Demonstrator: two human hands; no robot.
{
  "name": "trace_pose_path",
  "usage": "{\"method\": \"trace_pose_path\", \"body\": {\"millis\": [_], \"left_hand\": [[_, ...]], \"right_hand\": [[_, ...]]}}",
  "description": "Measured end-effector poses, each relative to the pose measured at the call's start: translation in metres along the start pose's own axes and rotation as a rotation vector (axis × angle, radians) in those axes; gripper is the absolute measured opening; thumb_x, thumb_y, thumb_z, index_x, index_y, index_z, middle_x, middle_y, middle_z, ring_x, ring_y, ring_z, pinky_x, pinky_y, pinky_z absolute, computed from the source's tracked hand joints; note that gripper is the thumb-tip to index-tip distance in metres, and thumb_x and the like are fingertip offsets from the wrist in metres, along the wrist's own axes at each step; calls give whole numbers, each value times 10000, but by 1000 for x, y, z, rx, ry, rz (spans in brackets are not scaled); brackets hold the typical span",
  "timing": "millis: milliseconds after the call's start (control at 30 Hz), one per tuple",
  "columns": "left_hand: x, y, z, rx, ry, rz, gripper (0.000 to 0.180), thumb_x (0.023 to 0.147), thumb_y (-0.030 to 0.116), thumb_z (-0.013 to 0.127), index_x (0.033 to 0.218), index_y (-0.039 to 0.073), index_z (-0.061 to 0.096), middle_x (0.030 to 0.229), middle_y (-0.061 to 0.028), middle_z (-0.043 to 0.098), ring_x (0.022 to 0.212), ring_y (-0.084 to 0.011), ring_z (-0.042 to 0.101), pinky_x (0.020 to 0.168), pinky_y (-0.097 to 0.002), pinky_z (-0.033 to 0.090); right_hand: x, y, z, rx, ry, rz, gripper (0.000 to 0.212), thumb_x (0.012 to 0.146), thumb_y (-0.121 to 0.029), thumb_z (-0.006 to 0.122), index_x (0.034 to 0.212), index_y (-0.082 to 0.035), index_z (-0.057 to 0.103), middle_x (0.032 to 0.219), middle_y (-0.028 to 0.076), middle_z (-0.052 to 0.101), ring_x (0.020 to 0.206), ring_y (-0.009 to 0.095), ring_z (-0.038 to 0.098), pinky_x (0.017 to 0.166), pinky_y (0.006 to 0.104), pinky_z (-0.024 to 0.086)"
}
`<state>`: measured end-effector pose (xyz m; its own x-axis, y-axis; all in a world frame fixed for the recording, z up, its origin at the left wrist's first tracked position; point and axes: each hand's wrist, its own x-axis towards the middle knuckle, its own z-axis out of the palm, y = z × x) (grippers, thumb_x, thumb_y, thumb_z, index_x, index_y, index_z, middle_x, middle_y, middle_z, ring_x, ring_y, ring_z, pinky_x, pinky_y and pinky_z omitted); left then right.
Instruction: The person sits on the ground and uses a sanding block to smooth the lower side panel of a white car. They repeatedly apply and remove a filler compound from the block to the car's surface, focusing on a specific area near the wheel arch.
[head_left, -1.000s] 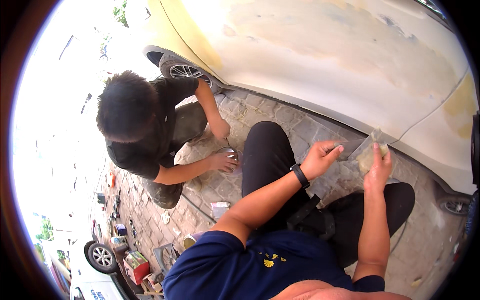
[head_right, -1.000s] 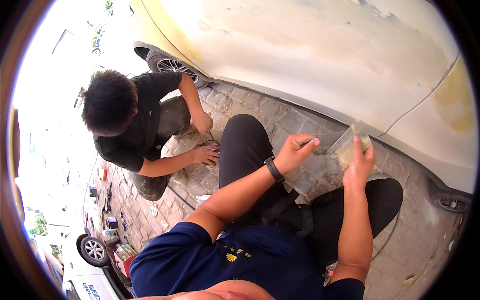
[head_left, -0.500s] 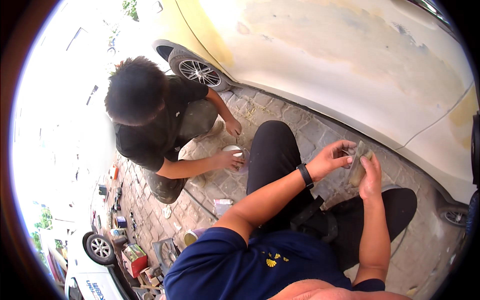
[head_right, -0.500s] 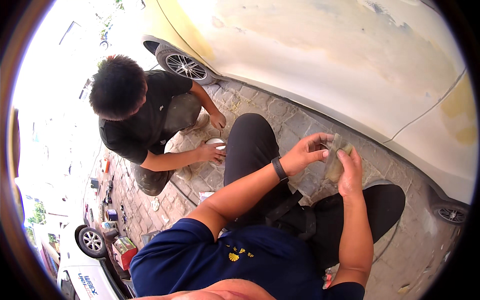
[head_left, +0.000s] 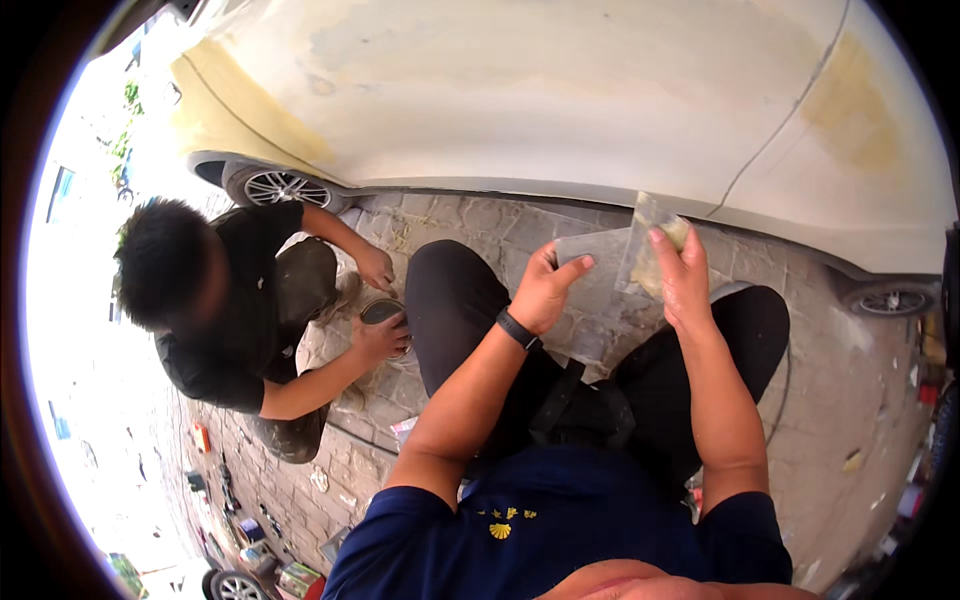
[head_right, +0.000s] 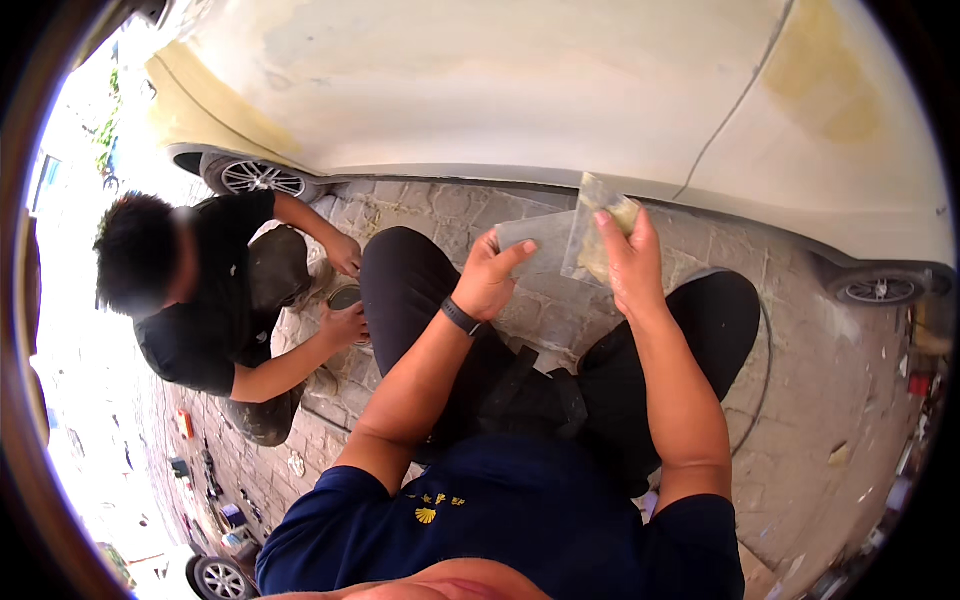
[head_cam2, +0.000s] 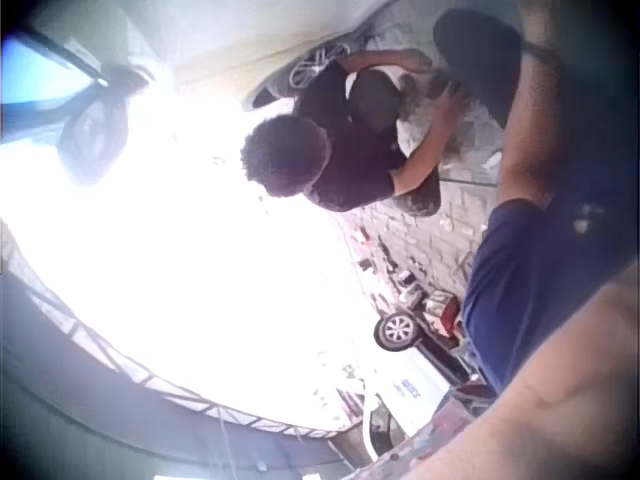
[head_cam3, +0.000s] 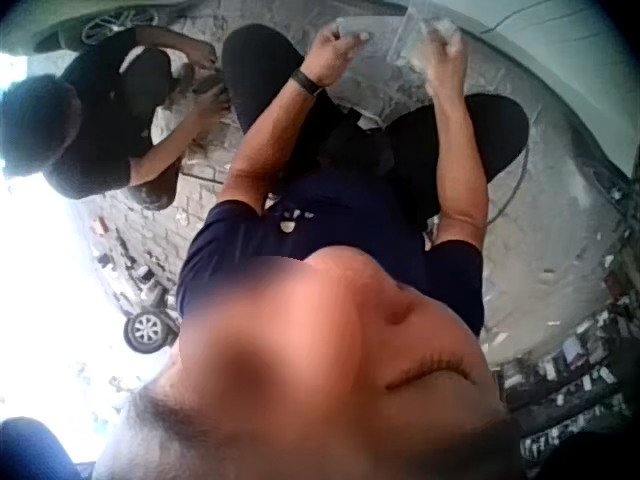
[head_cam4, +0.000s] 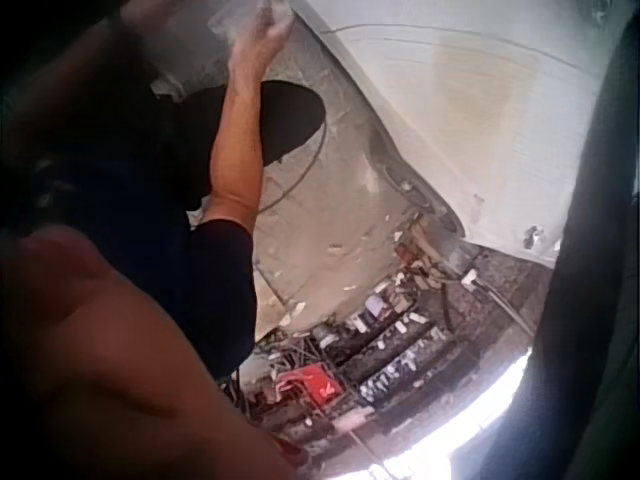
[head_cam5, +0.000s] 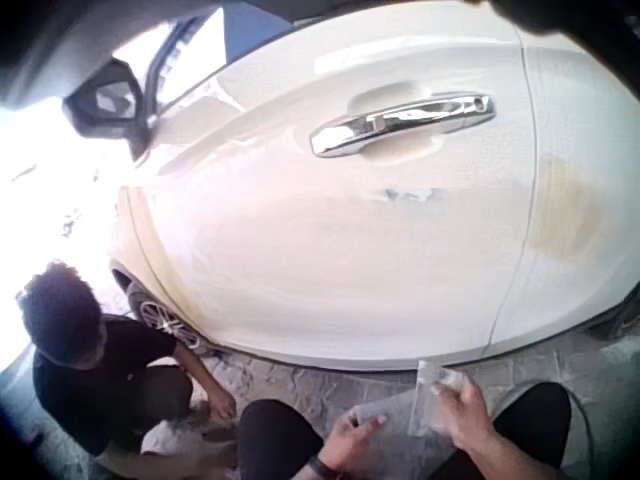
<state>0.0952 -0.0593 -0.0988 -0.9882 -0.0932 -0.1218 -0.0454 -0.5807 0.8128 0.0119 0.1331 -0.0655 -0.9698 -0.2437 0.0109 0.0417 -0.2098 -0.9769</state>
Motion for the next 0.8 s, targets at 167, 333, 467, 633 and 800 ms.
{"method": "trace_pose_path", "body": {"millis": [167, 333, 467, 633, 800], "left_hand": [[-12, 8, 8, 196, 38, -35, 331, 1092, 246, 595, 1325, 22, 666, 1195, -18, 711, 1083, -110, 627, 922, -297, 500], [-8, 8, 8, 178, 81, -80, 372, 1095, 229, 593, 1387, 1, 633, 1237, -27, 693, 1133, -103, 599, 973, -283, 470], [-11, 8, 10, 365, -135, 61, 443, 1078, 150, 584, 1481, -28, 543, 1262, -48, 676, 1135, -115, 585, 986, -284, 462], [-18, 12, 8, 461, -166, -44, 464, 1047, 94, 588, 1483, -49, 524, 1207, -41, 664, 1106, -109, 572, 957, -289, 469], [-16, -2, -4, 389, -249, -111, 392, 1010, 68, 594, 1389, -31, 594, 1118, -19, 665, 1041, -106, 573, 912, -297, 479]], "right_hand": [[0, -1, -2, 57, 18, 27, 305, 1047, -151, 659, 1309, -8, 594, 1117, 29, 671, 962, 82, 601, 838, 285, 527], [8, -3, -5, 82, 172, 81, 267, 1036, -177, 689, 1245, -23, 627, 1069, 8, 668, 907, 65, 581, 798, 272, 516], [5, 7, -4, 17, 104, 47, 227, 1030, -166, 692, 1192, -11, 652, 1007, 8, 675, 847, 56, 576, 739, 266, 513], [-8, 18, 9, -160, -28, 45, 209, 1015, -138, 700, 1157, 11, 665, 961, 21, 688, 831, 78, 591, 741, 285, 517], [-22, 16, 17, -229, -326, 116, 246, 1001, -146, 731, 1162, 26, 661, 969, 18, 695, 858, 73, 596, 743, 280, 517]]}}
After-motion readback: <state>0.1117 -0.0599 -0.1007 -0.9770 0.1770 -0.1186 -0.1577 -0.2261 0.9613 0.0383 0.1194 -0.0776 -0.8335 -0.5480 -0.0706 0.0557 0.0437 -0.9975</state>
